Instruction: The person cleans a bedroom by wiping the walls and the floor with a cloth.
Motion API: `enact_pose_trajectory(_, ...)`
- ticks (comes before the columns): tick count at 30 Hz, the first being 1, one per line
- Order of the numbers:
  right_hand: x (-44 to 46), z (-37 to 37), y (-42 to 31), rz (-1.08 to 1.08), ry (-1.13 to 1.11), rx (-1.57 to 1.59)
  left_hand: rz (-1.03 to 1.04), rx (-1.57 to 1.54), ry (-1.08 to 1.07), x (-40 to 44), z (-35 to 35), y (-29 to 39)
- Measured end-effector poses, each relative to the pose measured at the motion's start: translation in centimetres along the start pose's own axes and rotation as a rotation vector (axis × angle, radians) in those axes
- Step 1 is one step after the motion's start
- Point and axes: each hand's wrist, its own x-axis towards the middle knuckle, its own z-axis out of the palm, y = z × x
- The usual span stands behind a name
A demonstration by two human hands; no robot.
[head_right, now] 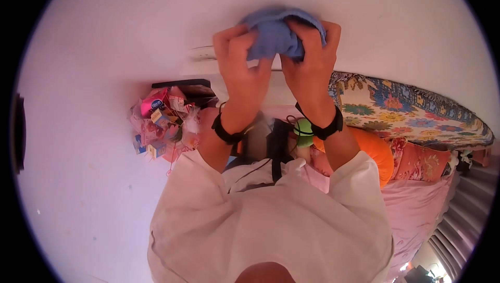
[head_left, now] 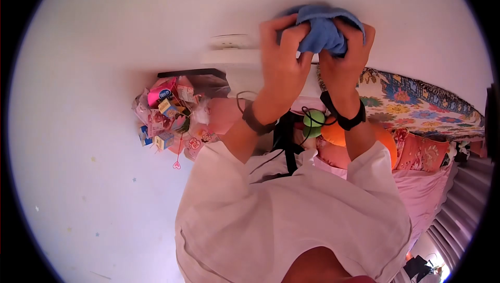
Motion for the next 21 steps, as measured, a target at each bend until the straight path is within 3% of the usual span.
enact_pose_trajectory(8,-10.9,0.9,5.4,0.329,-0.336,-0.174,-0.223,0.105,-0.303,-11.7,3.1,-5.9)
enact_pose_trajectory(17,-11.2,1.6,5.4,0.237,-0.381,-0.25,-0.444,-0.041,-0.346,-13.1,3.1,-7.0)
enact_pose_trajectory(21,-11.1,2.1,3.9,0.085,-0.587,-0.391,-0.657,-0.174,-0.229,-15.1,2.5,-7.9)
